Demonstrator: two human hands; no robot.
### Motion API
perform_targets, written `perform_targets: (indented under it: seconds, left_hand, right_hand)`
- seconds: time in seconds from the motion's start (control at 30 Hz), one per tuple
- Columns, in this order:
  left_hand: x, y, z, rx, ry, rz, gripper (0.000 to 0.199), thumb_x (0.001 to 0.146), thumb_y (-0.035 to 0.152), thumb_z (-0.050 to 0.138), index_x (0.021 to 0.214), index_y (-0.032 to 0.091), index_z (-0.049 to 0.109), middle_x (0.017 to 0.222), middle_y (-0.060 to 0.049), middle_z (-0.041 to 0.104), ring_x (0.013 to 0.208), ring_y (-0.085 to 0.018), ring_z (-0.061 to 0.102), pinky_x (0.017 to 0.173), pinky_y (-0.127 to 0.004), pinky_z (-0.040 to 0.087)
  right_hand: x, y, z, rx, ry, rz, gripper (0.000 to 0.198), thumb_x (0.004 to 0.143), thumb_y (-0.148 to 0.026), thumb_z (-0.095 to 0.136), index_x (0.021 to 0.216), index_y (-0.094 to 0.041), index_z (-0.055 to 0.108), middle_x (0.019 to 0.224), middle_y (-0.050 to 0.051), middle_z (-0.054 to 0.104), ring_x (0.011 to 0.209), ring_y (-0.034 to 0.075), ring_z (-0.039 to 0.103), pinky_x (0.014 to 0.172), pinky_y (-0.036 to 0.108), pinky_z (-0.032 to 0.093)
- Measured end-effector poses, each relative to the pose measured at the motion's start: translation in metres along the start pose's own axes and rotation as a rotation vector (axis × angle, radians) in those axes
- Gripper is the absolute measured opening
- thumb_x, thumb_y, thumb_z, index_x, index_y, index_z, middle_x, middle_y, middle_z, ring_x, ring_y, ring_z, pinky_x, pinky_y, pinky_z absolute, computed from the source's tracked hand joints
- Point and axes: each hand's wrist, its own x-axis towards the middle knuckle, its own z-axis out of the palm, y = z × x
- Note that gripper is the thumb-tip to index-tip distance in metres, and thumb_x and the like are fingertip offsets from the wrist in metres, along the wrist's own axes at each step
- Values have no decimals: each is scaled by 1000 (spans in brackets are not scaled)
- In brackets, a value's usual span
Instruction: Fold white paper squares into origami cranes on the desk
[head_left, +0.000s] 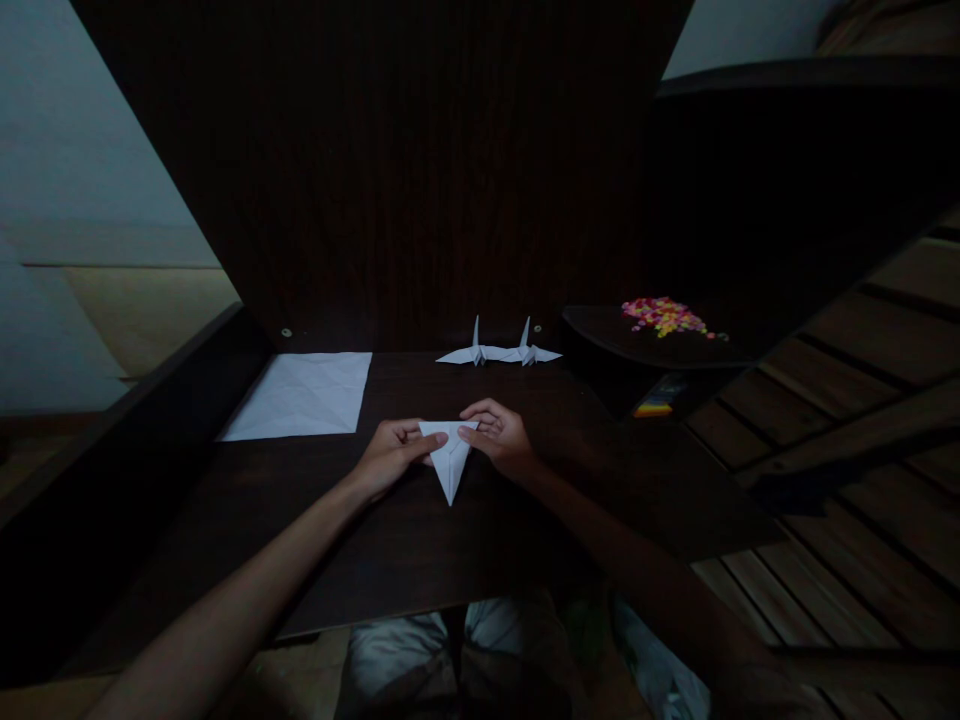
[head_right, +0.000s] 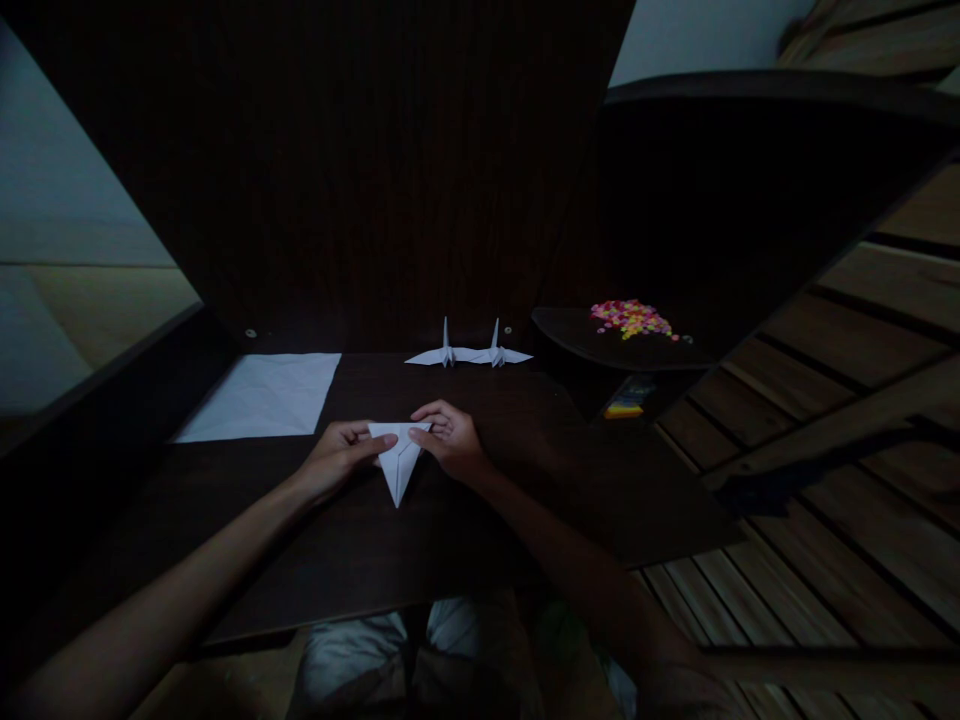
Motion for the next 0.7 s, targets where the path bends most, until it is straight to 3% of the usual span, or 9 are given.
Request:
perform_targets:
  seconds: [0.23,0.47,0.6,0.7]
  left_hand:
    - [-4,4,1,82,12,69,25,64,34,77,73,12,70,60,0,66,54,-11,58,54,-21,46]
    - [-3,2,3,25,9,25,27,62,34,78,73,11,71,62,-2,67,58,-14,61,58,-25,51]
    - [1,-1,2,-93,35,31,32,70,41,70,68,10,69,64,-5,67,61,-17,63,58,-29,55]
    - [1,0,1,-58,-1,59,33,73,43,68,71,10,70,67,-6,69,63,-18,65,62,-31,56]
  right_hand:
    - [-5,-6,5,-26,-93,49,45,59,-26,78,97,-20,55,78,0,63,68,13,60,60,24,48]
    - [-6,-12,4,-36,-108,44,43,58,-25,78,94,-20,54,73,-2,62,64,12,60,59,24,48]
    - [-5,-11,2,-32,-93,30,35,66,-27,73,95,-20,55,80,0,63,70,14,61,63,26,47]
    - [-4,-10,1,-7,-73,19,26,72,-30,67,93,-20,57,78,1,63,69,14,59,63,25,45]
